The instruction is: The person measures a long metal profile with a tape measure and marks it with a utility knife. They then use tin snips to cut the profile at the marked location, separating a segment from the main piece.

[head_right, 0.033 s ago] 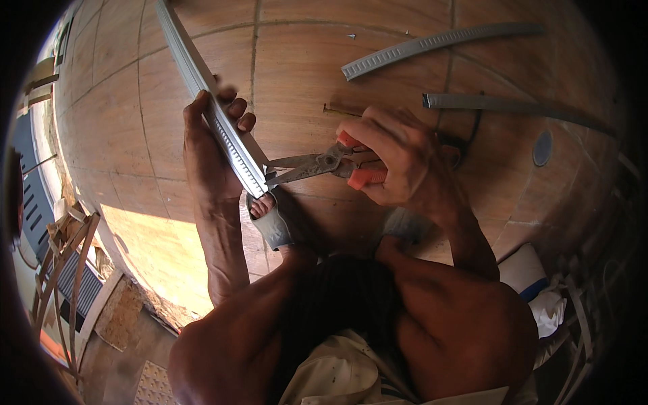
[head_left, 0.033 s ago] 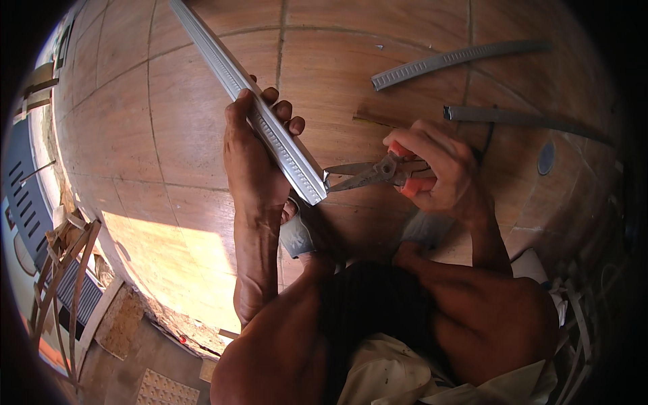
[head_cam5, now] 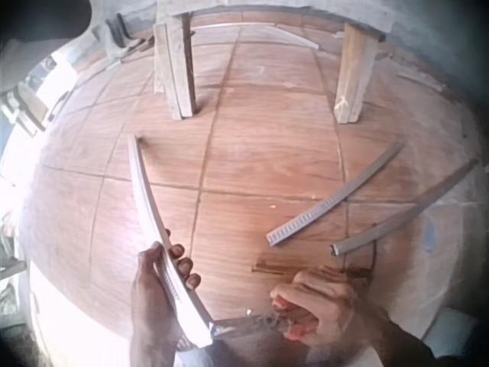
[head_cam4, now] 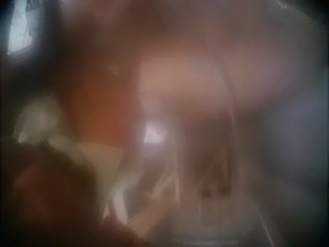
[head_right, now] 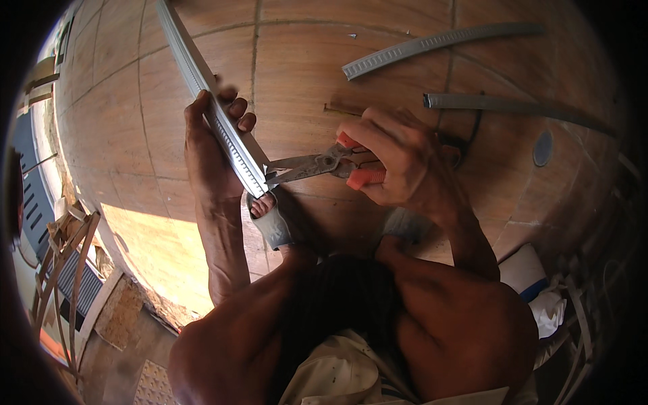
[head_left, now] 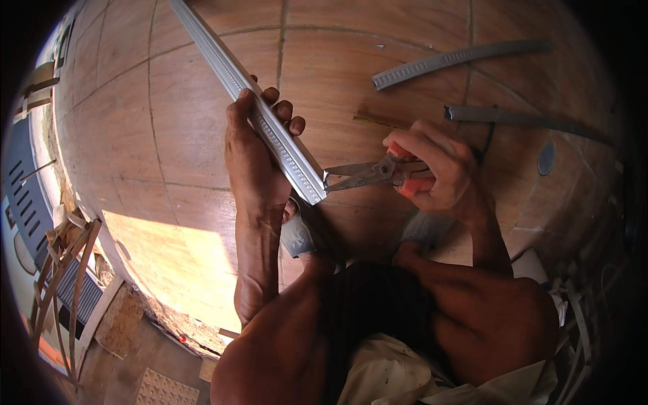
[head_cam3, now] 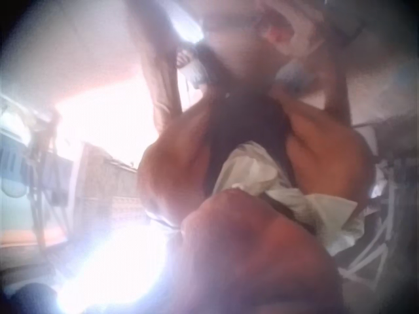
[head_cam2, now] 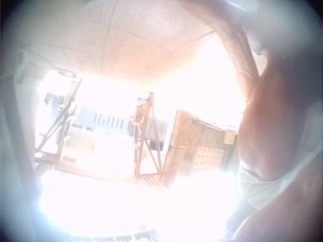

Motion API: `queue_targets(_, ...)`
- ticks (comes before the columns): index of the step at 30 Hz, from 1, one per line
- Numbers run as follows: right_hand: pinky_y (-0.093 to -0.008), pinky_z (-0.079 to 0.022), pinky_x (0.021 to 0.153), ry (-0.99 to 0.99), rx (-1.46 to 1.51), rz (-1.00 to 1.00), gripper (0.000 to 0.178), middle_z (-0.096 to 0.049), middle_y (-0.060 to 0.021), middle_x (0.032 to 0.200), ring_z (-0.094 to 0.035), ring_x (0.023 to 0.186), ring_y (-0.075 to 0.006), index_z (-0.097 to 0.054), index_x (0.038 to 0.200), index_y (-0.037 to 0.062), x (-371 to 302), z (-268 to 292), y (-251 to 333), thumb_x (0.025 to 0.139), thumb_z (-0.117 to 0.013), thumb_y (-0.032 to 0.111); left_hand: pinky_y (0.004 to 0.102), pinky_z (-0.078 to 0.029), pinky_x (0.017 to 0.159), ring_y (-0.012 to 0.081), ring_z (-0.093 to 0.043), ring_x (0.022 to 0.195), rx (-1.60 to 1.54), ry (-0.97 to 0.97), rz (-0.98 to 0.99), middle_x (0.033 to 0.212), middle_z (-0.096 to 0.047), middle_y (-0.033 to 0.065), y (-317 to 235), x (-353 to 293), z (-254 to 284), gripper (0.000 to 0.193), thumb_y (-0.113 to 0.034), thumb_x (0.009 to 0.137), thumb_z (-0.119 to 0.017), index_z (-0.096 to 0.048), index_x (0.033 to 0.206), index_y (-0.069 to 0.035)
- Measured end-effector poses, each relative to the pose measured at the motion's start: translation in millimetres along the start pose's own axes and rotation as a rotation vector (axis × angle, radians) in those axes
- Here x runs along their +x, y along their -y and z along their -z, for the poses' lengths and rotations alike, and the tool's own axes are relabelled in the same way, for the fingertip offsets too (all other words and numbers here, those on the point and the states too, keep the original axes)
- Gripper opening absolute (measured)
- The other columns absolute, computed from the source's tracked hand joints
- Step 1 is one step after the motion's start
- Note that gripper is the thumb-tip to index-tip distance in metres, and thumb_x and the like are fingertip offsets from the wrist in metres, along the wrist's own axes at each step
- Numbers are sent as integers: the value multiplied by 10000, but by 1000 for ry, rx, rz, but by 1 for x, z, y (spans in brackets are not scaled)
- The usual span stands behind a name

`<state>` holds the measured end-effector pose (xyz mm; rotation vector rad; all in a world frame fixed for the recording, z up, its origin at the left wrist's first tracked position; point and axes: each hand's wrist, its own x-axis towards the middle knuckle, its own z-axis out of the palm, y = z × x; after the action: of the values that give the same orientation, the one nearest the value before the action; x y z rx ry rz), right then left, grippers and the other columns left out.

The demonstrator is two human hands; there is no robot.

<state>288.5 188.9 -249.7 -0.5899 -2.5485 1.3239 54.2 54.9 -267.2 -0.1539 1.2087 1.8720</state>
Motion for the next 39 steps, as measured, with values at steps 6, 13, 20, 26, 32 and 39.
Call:
queue_targets(6,-358,-590,671,-8,-48,75,574,-681,-98,918,-704,753,-250,-701,1132,10,-1,1,0,580,-836,-69,317,-521,705,166,-569,871,133,-105,-26,1032,-602,97,0,-5,-6,291,-267,1125,-551,-562,1250,-4)
queue_targets(13,-403,-547,667,-131,-201,131,548,-661,-59,853,-680,761,-273,-683,1012,73,-5,-8,-10,517,-918,94,349,-559,713,166,-601,883,178,-88,-24,1024,-576,89,-3,-7,-12,247,-286,1126,-574,-557,1167,-43)
queue_targets(20,-341,-512,598,154,332,-71,237,-713,-58,812,-651,660,-159,-752,1024,3,-5,-27,-30,808,-840,50,296,-528,699,152,-575,883,92,-18,1,1044,-598,107,-2,-7,-12,309,-278,1122,-581,-556,1261,-3)
queue_targets(26,-351,-548,766,322,606,-400,379,-754,-104,911,-702,766,-239,-745,1213,11,-8,-32,-38,973,-751,304,313,-557,723,163,-601,896,16,43,29,1042,-591,94,1,-5,3,369,-358,1110,-597,-567,1249,-17)
queue_targets(32,-380,-533,854,157,394,-346,425,-693,-134,1057,-667,940,-237,-676,1354,28,-35,-22,-19,974,-705,215,372,-655,958,227,-724,1051,-23,97,89,898,-660,109,2,4,-6,399,-355,1047,-699,-598,1216,-7)
queue_targets(39,-414,-496,817,-209,-208,89,507,-658,-30,948,-638,863,-248,-684,1375,54,-26,-10,-3,934,-748,297,289,-543,705,150,-579,893,101,8,-11,1101,-553,76,20,-3,-3,572,-452,1030,-731,-569,1310,19)
